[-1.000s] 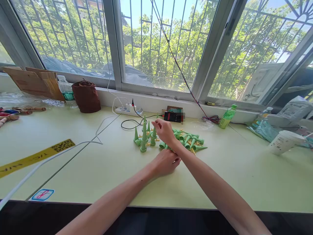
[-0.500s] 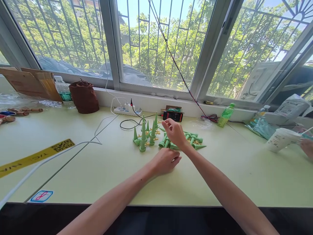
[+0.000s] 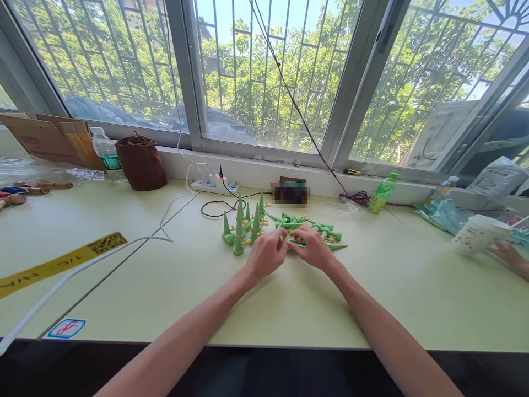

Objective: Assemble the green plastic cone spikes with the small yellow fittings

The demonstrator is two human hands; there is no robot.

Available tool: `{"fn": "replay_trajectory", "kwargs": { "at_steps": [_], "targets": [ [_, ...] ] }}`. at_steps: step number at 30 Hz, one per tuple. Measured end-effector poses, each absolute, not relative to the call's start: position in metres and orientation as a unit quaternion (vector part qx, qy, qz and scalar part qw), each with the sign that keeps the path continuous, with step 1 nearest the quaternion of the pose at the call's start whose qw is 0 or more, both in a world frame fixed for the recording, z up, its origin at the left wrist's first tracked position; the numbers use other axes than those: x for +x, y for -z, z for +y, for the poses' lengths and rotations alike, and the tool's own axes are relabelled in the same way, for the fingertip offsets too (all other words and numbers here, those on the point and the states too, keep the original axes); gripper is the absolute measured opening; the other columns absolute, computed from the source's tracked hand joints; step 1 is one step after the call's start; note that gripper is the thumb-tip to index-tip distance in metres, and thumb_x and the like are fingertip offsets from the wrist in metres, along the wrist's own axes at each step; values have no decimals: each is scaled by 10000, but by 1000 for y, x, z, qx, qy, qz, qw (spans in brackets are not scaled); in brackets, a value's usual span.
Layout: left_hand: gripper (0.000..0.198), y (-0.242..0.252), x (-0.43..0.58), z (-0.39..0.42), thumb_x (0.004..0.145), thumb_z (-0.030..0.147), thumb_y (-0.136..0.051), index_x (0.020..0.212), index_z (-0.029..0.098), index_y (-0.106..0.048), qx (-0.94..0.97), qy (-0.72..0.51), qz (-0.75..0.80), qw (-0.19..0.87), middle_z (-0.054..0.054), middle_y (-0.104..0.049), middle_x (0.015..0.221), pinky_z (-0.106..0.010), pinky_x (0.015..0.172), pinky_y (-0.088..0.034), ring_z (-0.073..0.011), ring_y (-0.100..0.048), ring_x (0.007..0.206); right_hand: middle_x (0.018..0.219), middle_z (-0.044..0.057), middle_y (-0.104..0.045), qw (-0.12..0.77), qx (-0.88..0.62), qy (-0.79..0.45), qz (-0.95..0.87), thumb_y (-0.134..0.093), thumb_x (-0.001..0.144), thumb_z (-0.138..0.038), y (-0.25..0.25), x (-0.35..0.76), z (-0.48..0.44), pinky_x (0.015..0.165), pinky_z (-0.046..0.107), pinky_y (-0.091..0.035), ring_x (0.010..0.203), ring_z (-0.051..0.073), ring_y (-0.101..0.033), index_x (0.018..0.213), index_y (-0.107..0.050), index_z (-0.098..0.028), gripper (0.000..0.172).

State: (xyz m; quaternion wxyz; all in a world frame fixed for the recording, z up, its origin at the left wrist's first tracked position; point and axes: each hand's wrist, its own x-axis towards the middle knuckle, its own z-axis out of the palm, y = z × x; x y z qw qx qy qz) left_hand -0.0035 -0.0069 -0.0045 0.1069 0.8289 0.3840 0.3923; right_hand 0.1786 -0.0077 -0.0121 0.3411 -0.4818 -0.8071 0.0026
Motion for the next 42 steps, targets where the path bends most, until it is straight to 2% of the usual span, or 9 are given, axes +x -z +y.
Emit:
{"fn": "replay_trajectory", "kwargs": {
  "at_steps": [7,12,19,22,27,29,32,36,42],
  "targets": [
    [88,9,-3,-4,871,208,-466,872,199,-554,819,-384,413,108,27,-527,603,-244,564,-301,-130,-458,542,888,72,-622,291,-494,-14,-819,-710,791,-276,22,175,-5,803,353,-423,862,220,-552,1037,-674,-181,266],
    [91,10,-3,-2,880,227,-468,877,199,-554,813,-383,421,120,26,-530,604,-245,582,-316,-134,-467,553,858,69,-621,275,-494,-8,-825,-710,792,-232,23,172,-5,797,350,-411,852,218,-529,980,-683,-177,198],
    [219,7,-2,-3,952,361,-403,909,201,-547,797,-403,417,172,42,-501,562,-242,572,-312,-126,-444,516,895,88,-653,401,-453,-49,-794,-608,875,-262,17,168,-9,809,354,-429,868,226,-551,1001,-641,-160,166],
    [282,5,-1,-3,970,395,-360,869,200,-536,782,-422,407,210,44,-478,549,-241,553,-300,-119,-424,501,889,83,-648,463,-453,-111,-753,-527,920,-325,15,165,-9,745,325,-447,804,204,-571,1009,-623,-164,207],
    [360,2,0,-3,969,445,-335,758,195,-484,752,-432,399,298,27,-523,585,-230,521,-330,-105,-441,490,601,8,-539,491,-432,-273,-705,-422,955,-476,11,161,-10,546,265,-389,548,133,-476,710,-543,-187,397],
    [358,1,0,-2,956,475,-360,774,194,-489,740,-432,398,329,27,-535,595,-222,487,-332,-94,-435,460,542,-14,-489,494,-413,-328,-691,-442,936,-519,10,160,-11,501,256,-364,489,113,-433,682,-522,-187,425],
    [365,2,1,-2,936,518,-388,811,193,-499,720,-439,387,374,32,-537,601,-211,427,-321,-78,-420,407,548,-31,-473,505,-400,-399,-653,-549,861,-565,9,157,-12,432,238,-311,439,88,-393,801,-594,-170,402],
    [383,1,1,-2,898,566,-443,836,192,-492,689,-446,358,446,44,-521,576,-198,356,-298,-66,-398,346,610,-10,-563,496,-401,-462,-616,-677,768,-543,8,159,-12,402,220,-282,440,75,-398,989,-632,-151,452],
    [381,-2,1,-2,849,558,-545,807,188,-463,657,-434,331,520,40,-544,575,-192,324,-296,-62,-409,330,657,9,-629,426,-386,-483,-661,-711,770,-454,1,174,-14,436,219,-339,451,66,-430,1016,-664,-145,399]
  ]
}}
